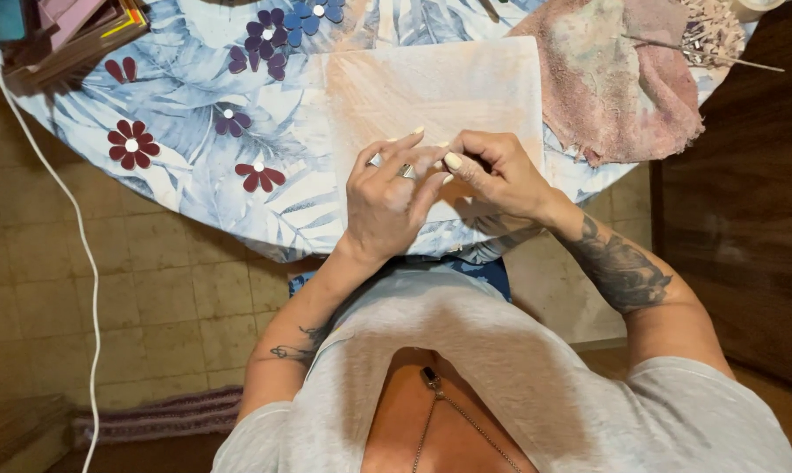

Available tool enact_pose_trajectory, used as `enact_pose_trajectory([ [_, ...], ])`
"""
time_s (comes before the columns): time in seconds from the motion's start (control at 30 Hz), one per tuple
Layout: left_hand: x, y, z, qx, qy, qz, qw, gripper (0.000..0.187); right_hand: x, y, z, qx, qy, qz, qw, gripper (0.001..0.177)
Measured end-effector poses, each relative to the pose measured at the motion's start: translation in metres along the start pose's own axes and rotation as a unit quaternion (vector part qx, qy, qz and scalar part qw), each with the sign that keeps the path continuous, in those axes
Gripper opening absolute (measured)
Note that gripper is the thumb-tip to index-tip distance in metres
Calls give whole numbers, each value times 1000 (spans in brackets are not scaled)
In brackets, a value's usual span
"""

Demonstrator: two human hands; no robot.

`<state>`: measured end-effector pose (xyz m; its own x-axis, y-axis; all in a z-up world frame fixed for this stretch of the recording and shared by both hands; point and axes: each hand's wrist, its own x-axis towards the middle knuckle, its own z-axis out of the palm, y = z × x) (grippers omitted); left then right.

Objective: Sanding the surface of a mosaic piece with a small piece of sandpaper to smooth it.

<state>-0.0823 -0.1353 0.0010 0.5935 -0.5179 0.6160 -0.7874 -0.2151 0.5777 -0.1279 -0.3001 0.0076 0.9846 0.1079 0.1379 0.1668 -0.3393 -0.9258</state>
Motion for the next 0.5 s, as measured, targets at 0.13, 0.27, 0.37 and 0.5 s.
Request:
enact_pose_trajectory([
  [0.13,-12,2,-7,19,-76,-19,997,24,-12,-3,-10,-140,-4,-65,988,23],
  [0.27,-24,0,-19,147,-197,-18,969,46,-28,9,-26,-538,-35,-157,827,16],
  [0.37,-28,-3,-24,154,-239,-40,958,53,-11,19,-10,-574,-36,-172,800,10],
  [0.5,-39,-12,-18,165,-258,-31,951,55,49,37,29,-531,-4,-201,823,11],
])
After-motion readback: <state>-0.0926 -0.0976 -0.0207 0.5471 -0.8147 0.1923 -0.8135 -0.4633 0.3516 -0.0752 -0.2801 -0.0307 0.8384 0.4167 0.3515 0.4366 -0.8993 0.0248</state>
